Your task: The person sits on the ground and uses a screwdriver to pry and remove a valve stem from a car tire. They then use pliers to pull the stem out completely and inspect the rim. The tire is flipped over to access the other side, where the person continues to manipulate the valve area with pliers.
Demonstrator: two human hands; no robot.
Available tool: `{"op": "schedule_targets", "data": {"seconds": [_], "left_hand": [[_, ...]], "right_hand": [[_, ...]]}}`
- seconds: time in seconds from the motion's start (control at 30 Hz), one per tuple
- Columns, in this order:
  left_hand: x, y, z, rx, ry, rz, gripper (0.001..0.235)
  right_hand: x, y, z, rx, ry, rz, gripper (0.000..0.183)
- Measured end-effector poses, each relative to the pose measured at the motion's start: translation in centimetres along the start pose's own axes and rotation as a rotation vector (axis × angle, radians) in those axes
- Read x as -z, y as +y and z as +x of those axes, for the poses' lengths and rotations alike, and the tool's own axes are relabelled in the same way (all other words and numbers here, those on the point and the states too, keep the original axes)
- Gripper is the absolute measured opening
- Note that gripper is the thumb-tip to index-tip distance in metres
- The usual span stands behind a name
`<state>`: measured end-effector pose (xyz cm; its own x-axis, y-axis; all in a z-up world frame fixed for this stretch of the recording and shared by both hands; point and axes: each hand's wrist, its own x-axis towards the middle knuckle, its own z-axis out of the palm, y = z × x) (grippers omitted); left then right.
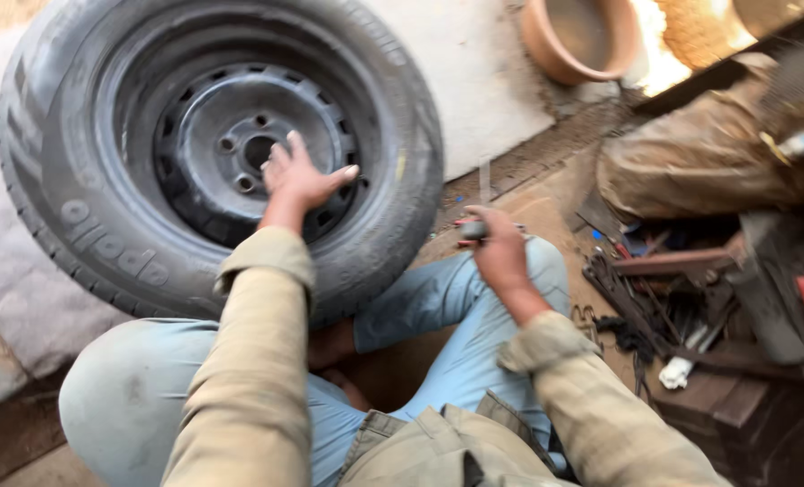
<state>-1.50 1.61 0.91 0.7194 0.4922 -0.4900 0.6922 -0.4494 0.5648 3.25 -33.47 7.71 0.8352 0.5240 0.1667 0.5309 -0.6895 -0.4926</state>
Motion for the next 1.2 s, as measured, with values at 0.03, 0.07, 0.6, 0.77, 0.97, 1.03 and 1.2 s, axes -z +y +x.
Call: {"op": "schedule_targets", "data": {"seconds": [0.03, 0.07, 0.6, 0.77, 0.97, 1.03, 1.2], "left_hand": [[0.3, -0.2, -1.0, -0.004, 0.020, 0.015, 0.136], [0.3, -0.4, -2.1, -0.011, 0.029, 0.013, 0.132], [-0.7, 6.4, -12.9, 0.203, 0.340, 0.023, 0.067], [-1.2, 4.2, -10.7, 0.191, 0.479, 0.059, 0.069], [-5.1, 4.6, -8.8, -0.223, 0.728, 0.125, 0.069], [-6.6, 6.2, -9.1, -0.431, 0.712, 0.155, 0.067], [-8.2, 13.0, -8.3, -0.730, 0.455, 0.164, 0.067]], "right_hand": [[-0.9, 0.7, -0.3, 0.051, -0.014, -0.096, 0.041], [-1.8, 1.3, -0.5, 0.054, -0.079, -0.279, 0.037], [-10.5, 4.1, -4.6, -0.135, -1.137, -0.705, 0.055], [-12.5, 5.3, -9.8, 0.127, -0.924, -0.629, 0.026], [-9.9, 7.5, -5.2, -0.019, -0.592, -0.520, 0.019], [-7.7, 8.6, -3.6, -0.130, -0.586, -0.528, 0.021], [-5.9, 16.3, -1.0, -0.358, -0.562, -0.533, 0.021]]}}
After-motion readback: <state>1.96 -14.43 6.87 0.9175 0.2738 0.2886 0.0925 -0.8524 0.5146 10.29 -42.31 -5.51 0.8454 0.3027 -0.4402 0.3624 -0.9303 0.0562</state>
